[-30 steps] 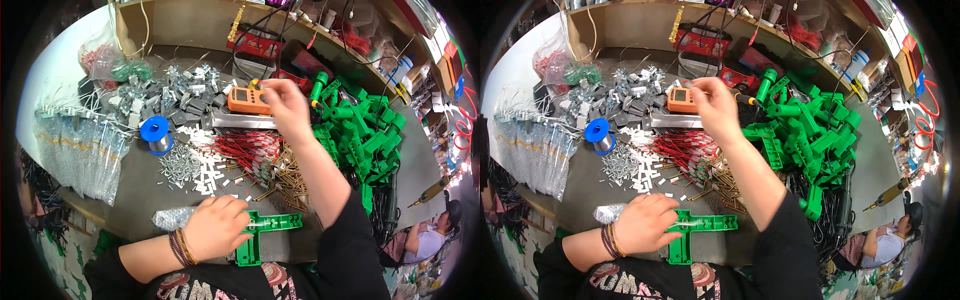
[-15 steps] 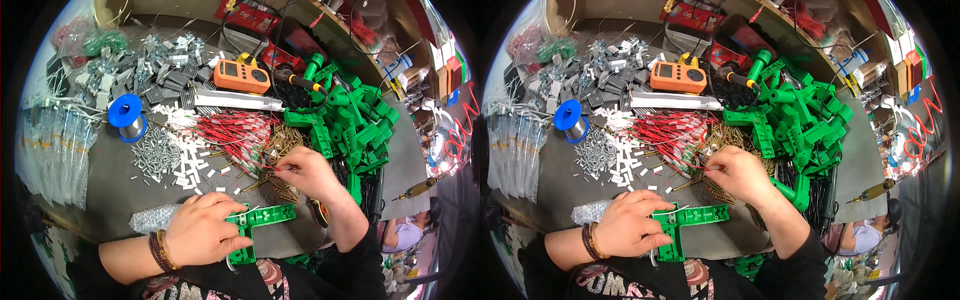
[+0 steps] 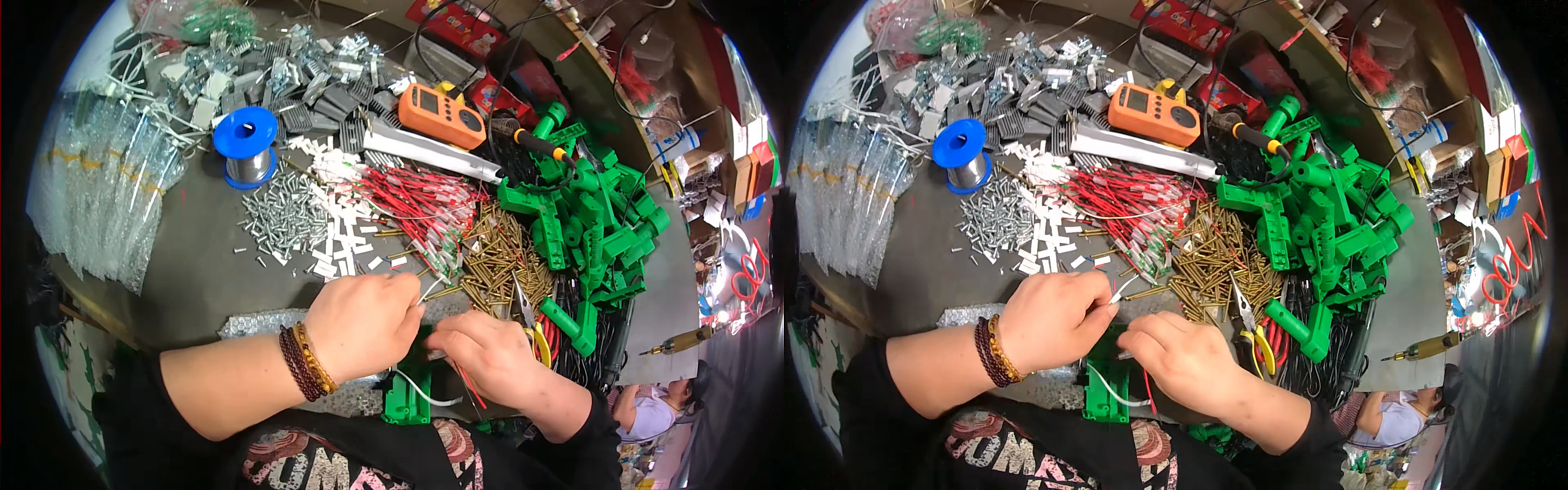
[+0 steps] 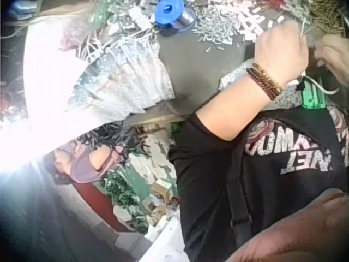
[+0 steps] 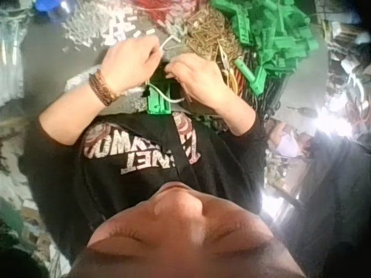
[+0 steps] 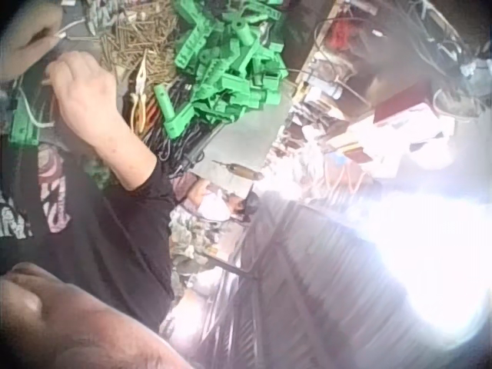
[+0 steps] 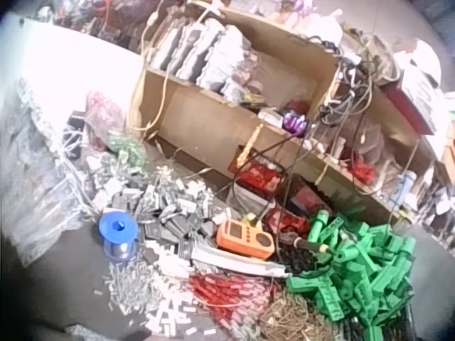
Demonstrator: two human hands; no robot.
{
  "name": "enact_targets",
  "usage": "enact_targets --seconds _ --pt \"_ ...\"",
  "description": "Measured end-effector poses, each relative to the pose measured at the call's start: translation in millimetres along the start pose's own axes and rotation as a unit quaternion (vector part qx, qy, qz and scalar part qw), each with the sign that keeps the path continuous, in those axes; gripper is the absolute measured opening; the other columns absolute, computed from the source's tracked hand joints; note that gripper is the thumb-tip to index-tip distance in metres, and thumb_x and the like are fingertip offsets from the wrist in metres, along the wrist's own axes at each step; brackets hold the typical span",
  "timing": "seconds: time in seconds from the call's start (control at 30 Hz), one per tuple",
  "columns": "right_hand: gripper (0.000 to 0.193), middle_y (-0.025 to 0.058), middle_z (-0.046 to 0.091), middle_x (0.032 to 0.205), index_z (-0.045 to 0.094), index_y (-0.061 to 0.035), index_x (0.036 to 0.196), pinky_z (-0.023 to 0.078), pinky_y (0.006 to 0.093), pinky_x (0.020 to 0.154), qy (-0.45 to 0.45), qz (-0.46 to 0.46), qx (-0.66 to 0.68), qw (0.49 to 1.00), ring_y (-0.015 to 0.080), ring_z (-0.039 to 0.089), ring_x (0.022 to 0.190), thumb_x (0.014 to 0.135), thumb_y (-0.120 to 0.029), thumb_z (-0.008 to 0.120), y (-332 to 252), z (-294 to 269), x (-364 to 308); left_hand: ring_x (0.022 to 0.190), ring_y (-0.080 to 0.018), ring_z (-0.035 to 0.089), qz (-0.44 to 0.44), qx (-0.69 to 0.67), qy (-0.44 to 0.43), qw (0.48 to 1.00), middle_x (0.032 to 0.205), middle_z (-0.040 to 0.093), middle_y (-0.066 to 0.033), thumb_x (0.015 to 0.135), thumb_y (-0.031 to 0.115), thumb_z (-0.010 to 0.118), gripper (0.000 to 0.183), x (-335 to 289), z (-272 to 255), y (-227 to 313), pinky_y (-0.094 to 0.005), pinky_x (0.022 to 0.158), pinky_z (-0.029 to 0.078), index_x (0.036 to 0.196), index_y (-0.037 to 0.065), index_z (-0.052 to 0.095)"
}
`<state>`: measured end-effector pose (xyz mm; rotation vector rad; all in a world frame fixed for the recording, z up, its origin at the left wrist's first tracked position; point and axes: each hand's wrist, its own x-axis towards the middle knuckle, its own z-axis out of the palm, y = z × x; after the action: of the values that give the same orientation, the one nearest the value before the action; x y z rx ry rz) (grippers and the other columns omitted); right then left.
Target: Assembling the internal components and wiring for a green plastic electronic device housing, including soldering and positioning components.
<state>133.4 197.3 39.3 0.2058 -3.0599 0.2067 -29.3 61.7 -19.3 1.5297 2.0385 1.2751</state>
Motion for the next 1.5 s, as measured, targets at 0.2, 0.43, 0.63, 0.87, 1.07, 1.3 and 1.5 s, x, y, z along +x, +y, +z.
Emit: enact_targets --seconds 0.2,0.43,0.63,0.87,1.07,1.3,1.5 --pt "0.021 0.0035 0.062 0.1 0.064 -0.009 0.095 0.05 0.0254 0.056 -0.056 -0.044 -0.095 0.993 0.0159 0.061 0.08 0.076 -0.017 0.065 -2 -3 12 0.065 -0.0345 0.065 0.018 -0.039 0.003 0.999 0.07 0.064 -0.0103 0.087 0.017 0.067 0.014 2 1 -5 -0.0454 0.056 0.05 0.082 0.007 0.057" --pt "0.017 0.0045 0.058 0.085 0.062 -0.0074 0.084 0.052 0.0347 0.059 -0.047 -0.013 0.003 0.999 0.0224 0.062 0.072 0.068 -0.008 0.067 7 7 22 0.067 -0.0352 0.064 0.04 -0.053 0.019 0.998 0.068 0.062 -0.0113 0.088 0.016 0.063 0.013 0 2 -5 -0.0472 0.057 0.05 0.084 0.007 0.056" --pt "0.022 0.0081 0.062 0.081 0.064 -0.0053 0.09 0.054 0.038 0.064 -0.085 0.143 0.19 0.968 0.0243 0.065 0.072 0.077 -0.017 0.077 19 5 18 0.068 -0.036 0.065 0.043 -0.036 0.021 0.998 0.07 0.062 -0.0124 0.09 0.017 0.062 0.014 -2 3 -5 -0.0484 0.058 0.05 0.086 0.006 0.054" --pt "0.04 0.0139 0.07 0.086 0.065 0.0029 0.1 0.053 0.0362 0.071 -0.379 0.311 0.257 0.833 0.0235 0.067 0.074 0.083 -0.032 0.077 37 -8 55 0.068 -0.0374 0.064 0.031 -0.053 0.009 0.998 0.074 0.063 -0.0138 0.09 0.017 0.062 0.015 -3 3 -6 -0.0493 0.059 0.05 0.087 0.005 0.053" --pt "0.036 0.0174 0.071 0.087 0.068 0.003 0.097 0.054 0.0395 0.079 -0.314 0.275 0.266 0.869 0.0302 0.07 0.084 0.085 -0.03 0.076 24 -5 50 0.068 -0.0397 0.063 0.04 -0.042 0.004 0.998 0.075 0.062 -0.0167 0.09 0.014 0.06 0.014 -2 3 -5 -0.0503 0.059 0.05 0.087 0.004 0.051" --pt "0.019 0.0148 0.069 0.095 0.07 -0.0017 0.102 0.053 0.0393 0.08 -0.26 0.299 0.319 0.861 0.0332 0.065 0.086 0.086 -0.013 0.07 20 -25 44 0.067 -0.0401 0.063 0.033 -0.058 0.002 0.998 0.068 0.062 -0.0164 0.09 0.014 0.061 0.014 -2 3 -7 -0.0502 0.059 0.05 0.088 0.004 0.051" --pt "0.022 0.0113 0.061 0.087 0.07 -0.0063 0.103 0.052 0.0407 0.075 -0.126 0.084 0.108 0.983 0.0307 0.062 0.083 0.081 -0.009 0.072 -4 -50 11 0.068 -0.0389 0.064 0.031 -0.059 -0.001 0.998 0.069 0.063 -0.0155 0.089 0.015 0.062 0.014 -2 3 -5 -0.0498 0.059 0.05 0.088 0.005 0.052"
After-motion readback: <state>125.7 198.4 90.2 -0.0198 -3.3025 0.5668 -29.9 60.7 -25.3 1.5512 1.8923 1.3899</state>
